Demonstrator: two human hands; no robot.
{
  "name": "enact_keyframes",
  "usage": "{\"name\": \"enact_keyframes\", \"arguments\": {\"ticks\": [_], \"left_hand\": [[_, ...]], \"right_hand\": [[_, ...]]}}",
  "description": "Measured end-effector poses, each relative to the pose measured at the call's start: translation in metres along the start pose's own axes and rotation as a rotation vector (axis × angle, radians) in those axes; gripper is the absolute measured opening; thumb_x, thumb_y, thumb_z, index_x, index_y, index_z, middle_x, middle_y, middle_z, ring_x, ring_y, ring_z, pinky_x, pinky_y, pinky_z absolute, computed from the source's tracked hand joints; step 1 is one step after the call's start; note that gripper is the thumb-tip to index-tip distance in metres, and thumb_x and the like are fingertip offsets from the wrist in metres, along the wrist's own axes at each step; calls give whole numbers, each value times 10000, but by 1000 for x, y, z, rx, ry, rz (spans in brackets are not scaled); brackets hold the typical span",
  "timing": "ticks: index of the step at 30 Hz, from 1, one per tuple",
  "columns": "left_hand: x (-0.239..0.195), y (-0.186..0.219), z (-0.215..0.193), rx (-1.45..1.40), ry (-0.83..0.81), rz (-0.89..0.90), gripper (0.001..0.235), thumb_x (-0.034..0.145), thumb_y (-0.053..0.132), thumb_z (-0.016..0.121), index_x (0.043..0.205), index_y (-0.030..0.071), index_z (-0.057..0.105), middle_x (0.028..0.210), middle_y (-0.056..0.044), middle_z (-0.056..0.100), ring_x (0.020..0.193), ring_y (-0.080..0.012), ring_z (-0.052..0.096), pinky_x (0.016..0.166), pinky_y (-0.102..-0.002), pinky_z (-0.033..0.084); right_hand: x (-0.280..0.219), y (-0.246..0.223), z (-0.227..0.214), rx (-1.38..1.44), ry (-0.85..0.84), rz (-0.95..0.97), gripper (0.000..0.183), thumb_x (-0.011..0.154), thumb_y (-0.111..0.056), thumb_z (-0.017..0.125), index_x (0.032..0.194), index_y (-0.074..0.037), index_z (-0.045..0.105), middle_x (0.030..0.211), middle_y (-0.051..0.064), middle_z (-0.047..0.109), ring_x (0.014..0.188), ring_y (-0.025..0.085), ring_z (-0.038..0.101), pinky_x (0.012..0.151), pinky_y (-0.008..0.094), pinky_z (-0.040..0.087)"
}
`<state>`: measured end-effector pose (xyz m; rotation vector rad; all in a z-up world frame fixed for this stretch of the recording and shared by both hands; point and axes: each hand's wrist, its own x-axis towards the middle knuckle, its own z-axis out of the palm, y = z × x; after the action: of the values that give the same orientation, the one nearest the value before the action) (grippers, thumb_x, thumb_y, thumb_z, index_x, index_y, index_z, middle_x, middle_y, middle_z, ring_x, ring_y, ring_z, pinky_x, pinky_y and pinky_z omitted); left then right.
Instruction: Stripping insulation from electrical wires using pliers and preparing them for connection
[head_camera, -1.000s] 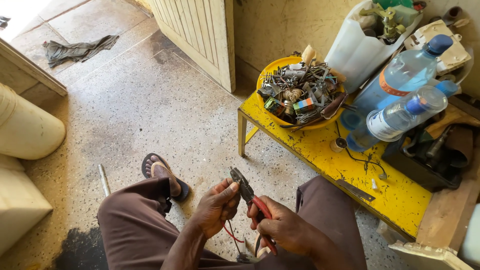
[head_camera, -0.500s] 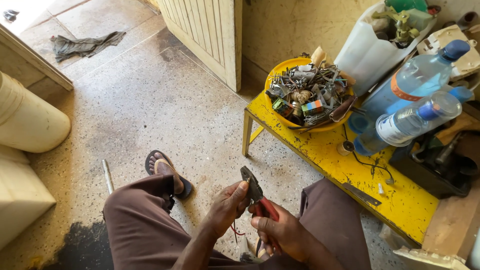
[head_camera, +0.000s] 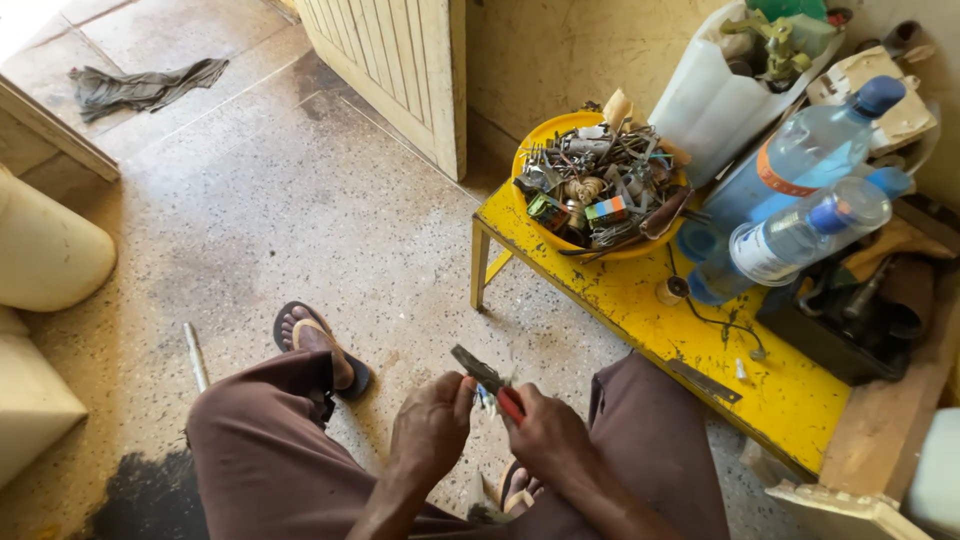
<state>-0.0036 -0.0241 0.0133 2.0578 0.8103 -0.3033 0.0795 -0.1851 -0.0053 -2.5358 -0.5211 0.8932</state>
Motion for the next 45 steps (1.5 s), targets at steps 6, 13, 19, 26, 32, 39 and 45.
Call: {"name": "enact_keyframes", "arguments": {"ticks": [6, 13, 19, 26, 32, 39, 45], "left_hand": [[13, -27, 0, 134, 139, 179, 342, 1127, 467, 466, 952, 223, 630, 648, 59, 550, 556, -99, 474, 534, -277, 455], [-77, 4, 46, -556, -589, 117, 269, 957, 210, 696, 1167, 133, 845, 1148, 46, 849, 968, 2, 755, 904, -255, 551], [39, -99, 28, 504, 1073, 708, 415, 1094, 134, 591, 1508, 155, 567, 1197, -62, 736, 800, -299, 648, 649, -424, 508], [8, -7, -24, -748, 275, 197, 312, 951, 208, 740, 1260, 170, 771, 882, 8, 627, 773, -111, 523, 717, -303, 437], [2, 28, -24, -182, 24, 184, 644, 956, 386, 721, 1568, 352, 525, 770, 0, 650, 730, -194, 606, 674, -361, 483], [-5, 51, -8, -180, 95, 389, 263, 1013, 399, 685, 820, 220, 681, 641, 8, 623, 621, -165, 542, 597, -380, 387], [-3, 78, 16, -811, 120, 358, 303, 1021, 357, 670, 899, 129, 826, 654, -2, 557, 624, -114, 475, 498, -319, 333]], "right_hand": [[-1, -21, 16, 101, 117, 4, 298, 1076, -472, 541, 965, -206, 621, 739, 98, 723, 647, 324, 648, 616, 492, 435], [54, 32, 8, 430, -85, 633, 399, 1136, -455, 462, 908, -146, 569, 666, -21, 422, 527, 122, 412, 460, 298, 361], [23, 4, -12, 615, 156, 215, 499, 997, -572, 646, 708, -205, 471, 553, -29, 442, 435, 152, 415, 424, 370, 332], [-14, 17, -51, 1074, -85, 169, 325, 1072, -372, 635, 989, -63, 581, 651, 9, 374, 444, 126, 287, 382, 321, 279], [-50, 34, -67, 1067, -264, 65, 398, 1054, -380, 600, 1026, 16, 630, 628, 67, 403, 437, 188, 361, 402, 379, 393], [-71, 39, -75, 800, -76, -266, 580, 927, -439, 702, 1385, -86, 747, 952, 17, 732, 807, 155, 657, 790, 329, 560], [-82, 100, -32, 1057, 318, -169, 726, 811, -202, 902, 1493, -81, 682, 1540, 55, 723, 1286, 90, 703, 1165, 243, 448]]}}
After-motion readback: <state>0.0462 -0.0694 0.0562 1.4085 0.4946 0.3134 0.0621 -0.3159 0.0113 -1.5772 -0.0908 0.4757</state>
